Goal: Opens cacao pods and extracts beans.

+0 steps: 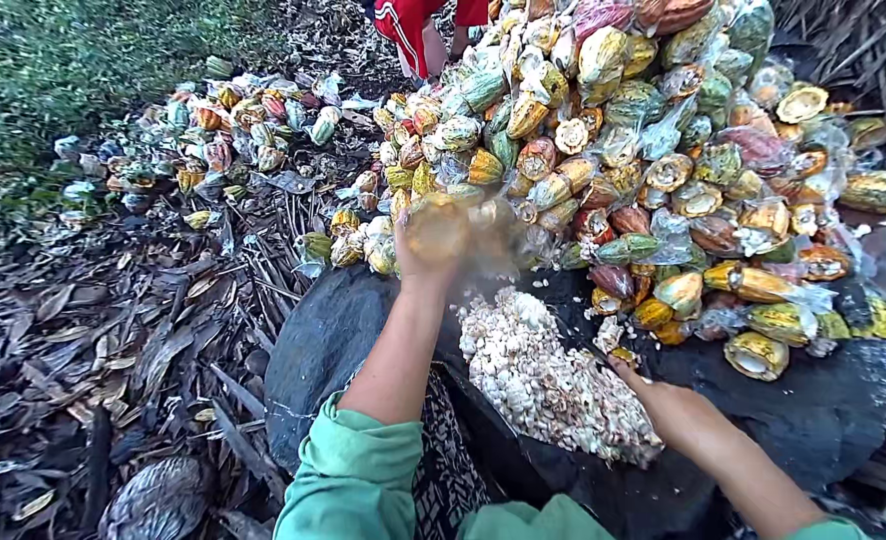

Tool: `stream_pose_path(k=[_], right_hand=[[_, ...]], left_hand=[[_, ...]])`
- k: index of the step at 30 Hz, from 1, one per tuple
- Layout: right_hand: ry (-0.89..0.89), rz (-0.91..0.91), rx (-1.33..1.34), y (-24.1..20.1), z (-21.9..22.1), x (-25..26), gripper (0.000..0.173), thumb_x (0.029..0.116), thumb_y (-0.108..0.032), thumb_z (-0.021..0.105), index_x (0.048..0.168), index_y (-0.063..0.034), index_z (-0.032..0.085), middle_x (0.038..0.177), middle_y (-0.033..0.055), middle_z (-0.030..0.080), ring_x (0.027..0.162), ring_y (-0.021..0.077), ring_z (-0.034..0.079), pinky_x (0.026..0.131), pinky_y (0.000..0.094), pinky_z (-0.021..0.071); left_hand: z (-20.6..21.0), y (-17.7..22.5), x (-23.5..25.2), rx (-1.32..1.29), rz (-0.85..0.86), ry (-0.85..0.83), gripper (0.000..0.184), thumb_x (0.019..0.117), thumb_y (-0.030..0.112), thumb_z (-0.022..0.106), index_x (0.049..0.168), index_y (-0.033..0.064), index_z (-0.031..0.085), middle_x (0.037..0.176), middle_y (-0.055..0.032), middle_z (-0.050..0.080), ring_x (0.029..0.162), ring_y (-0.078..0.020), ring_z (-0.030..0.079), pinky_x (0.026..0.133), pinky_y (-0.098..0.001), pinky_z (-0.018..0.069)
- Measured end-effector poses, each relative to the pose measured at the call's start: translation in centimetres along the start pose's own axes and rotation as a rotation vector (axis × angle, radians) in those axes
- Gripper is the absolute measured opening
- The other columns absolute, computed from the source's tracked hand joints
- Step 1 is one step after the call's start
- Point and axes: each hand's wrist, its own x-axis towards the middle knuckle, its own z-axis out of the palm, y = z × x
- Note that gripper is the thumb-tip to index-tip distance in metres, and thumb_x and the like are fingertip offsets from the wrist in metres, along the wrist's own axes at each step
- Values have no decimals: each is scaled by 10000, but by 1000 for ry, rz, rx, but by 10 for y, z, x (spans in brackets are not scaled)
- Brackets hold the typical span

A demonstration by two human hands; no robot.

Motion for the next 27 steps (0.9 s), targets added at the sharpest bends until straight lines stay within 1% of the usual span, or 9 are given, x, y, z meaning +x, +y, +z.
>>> stream_pose_path(k=[2, 5, 7, 9, 15, 18, 22, 24, 27], right_hand=[[70, 99, -90, 0, 13, 1, 768, 1038, -67, 477, 1662, -261, 75, 1112, 277, 697, 1041, 493, 682, 917, 653, 514], [620, -316, 33, -1, 19, -18, 587, 1024, -119, 474, 1593, -65, 343, 1015, 234, 726, 754, 435, 728, 676, 610, 585], [758, -560, 122, -8, 18, -20, 542, 1046, -220, 409, 1566, -67, 399, 1125, 180, 733, 744, 348, 741, 646, 532, 606], [727, -667, 180, -19, 16, -20, 533, 1069, -257, 388, 1570, -76, 393, 1080, 170, 735, 724, 308, 728, 648, 497, 606], [374, -549, 496, -52, 5, -14, 584, 1080, -221, 397, 1634, -120, 241, 790, 116, 641, 522, 201, 579, 546, 398, 556], [388, -640, 421, -35, -3, -9, 570, 1071, -215, 422, 1618, -114, 301, 828, 132, 668, 556, 207, 606, 570, 400, 561], [601, -884, 297, 0, -8, 0, 498, 1059, -221, 470, 1539, -90, 457, 1096, 169, 731, 795, 227, 711, 767, 406, 595], [536, -780, 289, 10, -5, -1, 505, 1040, -190, 495, 1536, -100, 469, 1004, 168, 723, 699, 218, 671, 696, 393, 584], [157, -165, -54, 0, -12, -12, 606, 1064, -102, 449, 1630, -238, 282, 1117, 266, 693, 988, 470, 689, 889, 627, 523]], left_hand=[[-8, 8, 1, -12, -8, -73, 658, 1008, 644, 255, 1301, 122, 526, 1225, -161, 644, 1126, -328, 648, 920, -571, 548], [-5, 10, -7, 135, 49, -112, 571, 1041, 576, 226, 1202, 159, 580, 1105, -96, 682, 1024, -249, 672, 845, -497, 571], [-2, 7, -11, 324, 133, -144, 454, 1076, 448, 234, 1191, 175, 578, 1047, -40, 692, 965, -173, 686, 804, -403, 594], [-5, 2, -11, 526, 208, -263, 367, 1049, 351, 315, 1233, 181, 583, 1043, 14, 702, 960, -109, 685, 818, -330, 594], [-6, -24, -16, 852, 20, -453, 550, 904, 519, 579, 1281, 118, 586, 1000, -3, 714, 880, -88, 693, 780, -294, 598], [-10, -31, -11, 721, -75, -453, 399, 975, 402, 481, 1244, 132, 600, 959, -10, 726, 846, -99, 705, 747, -298, 606], [1, -24, -12, 523, -57, -374, 386, 1048, 326, 315, 1168, 114, 616, 933, -36, 735, 843, -134, 720, 745, -330, 621], [-2, -20, -8, 422, -77, -362, 404, 1054, 351, 298, 1162, 139, 624, 967, -50, 737, 878, -160, 724, 760, -358, 623], [1, -16, -4, 371, -61, -295, 411, 1070, 379, 280, 1159, 157, 615, 981, -48, 728, 889, -162, 716, 762, -364, 617]])
